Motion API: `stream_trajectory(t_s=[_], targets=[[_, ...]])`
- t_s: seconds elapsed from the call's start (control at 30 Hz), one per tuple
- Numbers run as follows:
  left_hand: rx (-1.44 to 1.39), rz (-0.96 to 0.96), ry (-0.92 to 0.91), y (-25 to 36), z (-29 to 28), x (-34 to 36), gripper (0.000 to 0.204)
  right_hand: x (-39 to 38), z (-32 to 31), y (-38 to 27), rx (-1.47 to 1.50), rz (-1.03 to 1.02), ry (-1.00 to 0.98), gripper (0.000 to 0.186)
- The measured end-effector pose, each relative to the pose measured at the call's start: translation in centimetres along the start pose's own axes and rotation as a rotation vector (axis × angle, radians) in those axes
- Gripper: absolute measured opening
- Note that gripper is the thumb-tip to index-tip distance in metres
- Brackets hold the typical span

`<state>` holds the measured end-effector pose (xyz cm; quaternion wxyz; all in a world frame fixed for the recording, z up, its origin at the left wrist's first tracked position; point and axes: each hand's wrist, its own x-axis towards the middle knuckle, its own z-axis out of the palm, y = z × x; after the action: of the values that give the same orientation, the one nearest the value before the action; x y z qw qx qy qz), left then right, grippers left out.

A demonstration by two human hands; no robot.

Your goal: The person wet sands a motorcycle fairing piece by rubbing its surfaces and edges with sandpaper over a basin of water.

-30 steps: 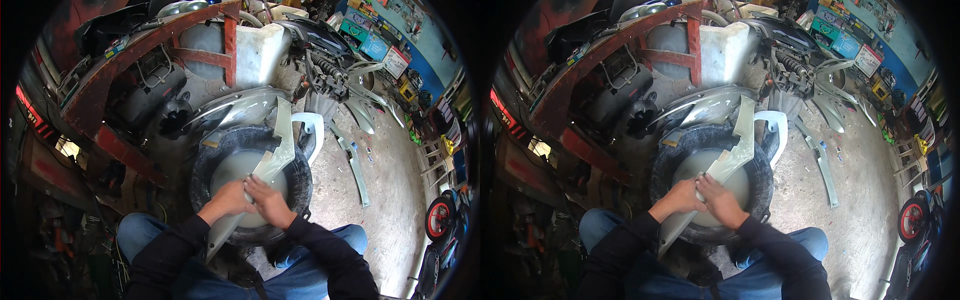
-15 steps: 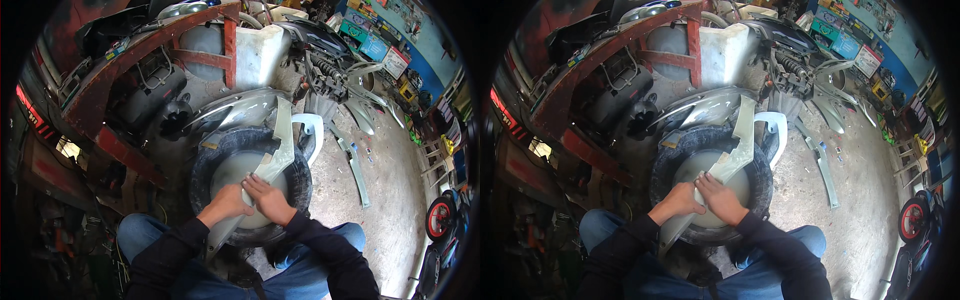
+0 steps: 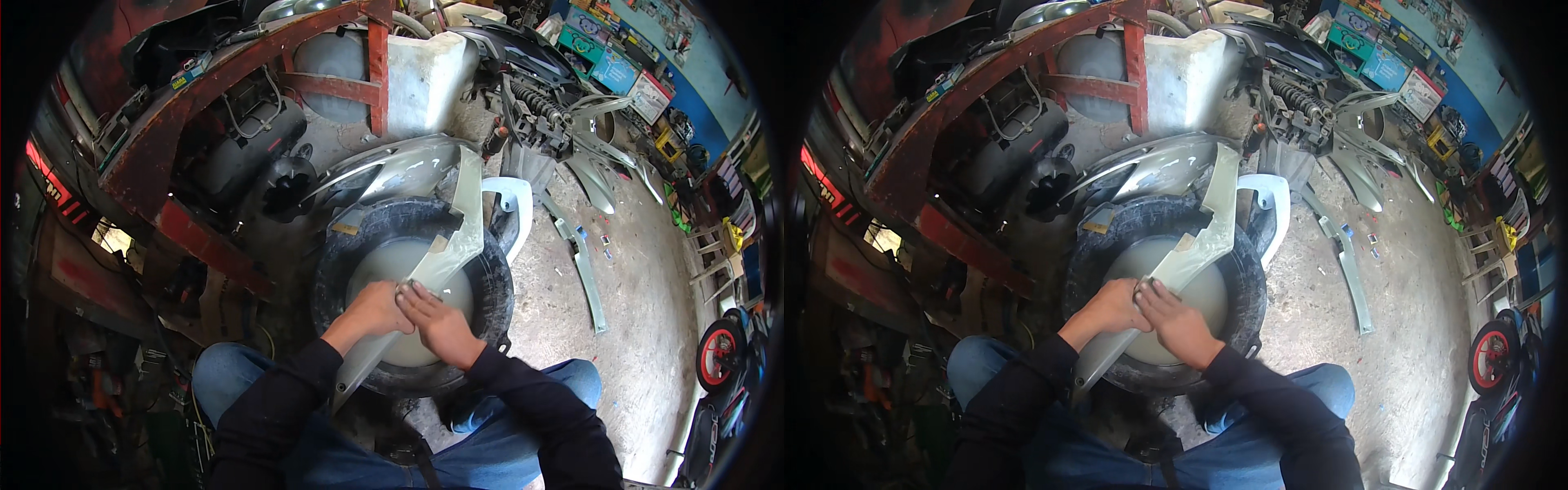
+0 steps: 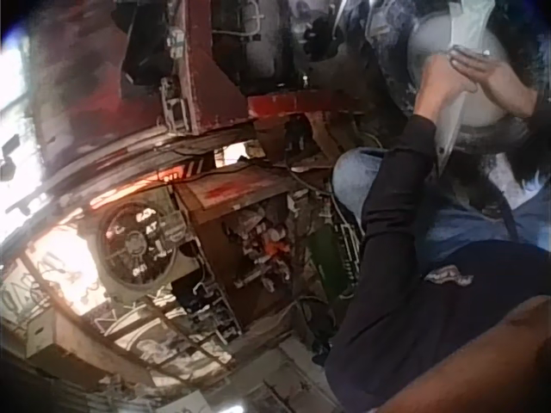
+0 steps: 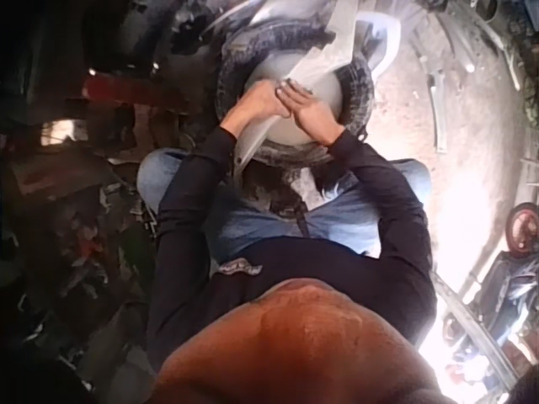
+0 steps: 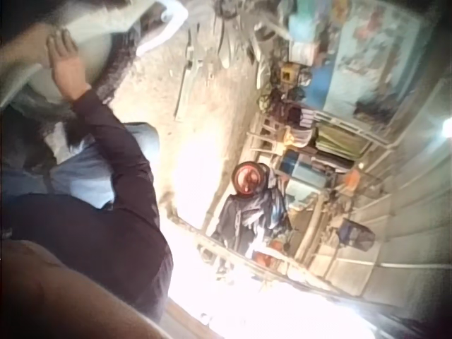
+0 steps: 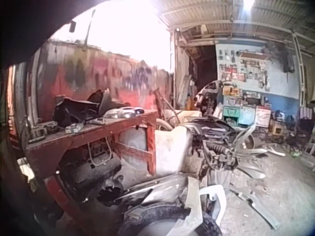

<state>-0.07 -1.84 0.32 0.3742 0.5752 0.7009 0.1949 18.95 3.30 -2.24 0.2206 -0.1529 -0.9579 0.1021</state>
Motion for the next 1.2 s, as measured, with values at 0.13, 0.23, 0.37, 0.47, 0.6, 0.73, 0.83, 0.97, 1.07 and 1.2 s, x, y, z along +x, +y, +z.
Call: stream_trajectory(t_s=[0.13,0.23,0.37,0.47,0.6,0.73,0.83,0.97,1.07,1.2], targets=[[-0.050,0.015,-0.007,1.0,0.6,0.8,0.058,0.6,-0.3,6.6,-0.101,0.214,0.121,0.054],[-0.002,-0.005,-0.037,0.7,-0.6,0.3,0.058,-0.2,1.0,0.8,0.033,0.110,0.097,0.057],[-0.005,0.002,-0.008,1.2,0.1,0.4,0.061,-0.5,1.0,6.4,0.094,0.244,0.198,0.054],[0.001,-0.030,-0.007,0.1,0.0,0.6,0.062,-0.5,1.9,2.3,0.116,0.247,0.223,0.047],[0.026,0.024,0.022,-1.9,1.5,1.8,0.072,-1.0,2.9,5.1,0.170,0.217,0.190,0.054],[0.092,-0.026,0.056,-3.2,2.6,3.0,0.087,-1.4,4.2,8.2,0.084,0.546,0.379,0.046],[0.123,-0.067,0.026,-4.5,3.0,4.0,0.094,-2.3,6.8,8.9,0.415,1.004,0.315,0.041],[0.078,-0.051,0.110,-8.2,4.2,5.0,0.089,-4.7,13.9,10.8,0.832,1.357,0.299,0.032],[0.051,0.045,0.155,-7.2,4.5,5.9,0.091,-9.6,20.5,13.4,0.778,1.497,0.236,0.030],[0.145,-0.036,0.044,-5.5,4.1,5.2,0.105,-14.4,24.7,15.0,1.183,1.610,0.349,0.018]])
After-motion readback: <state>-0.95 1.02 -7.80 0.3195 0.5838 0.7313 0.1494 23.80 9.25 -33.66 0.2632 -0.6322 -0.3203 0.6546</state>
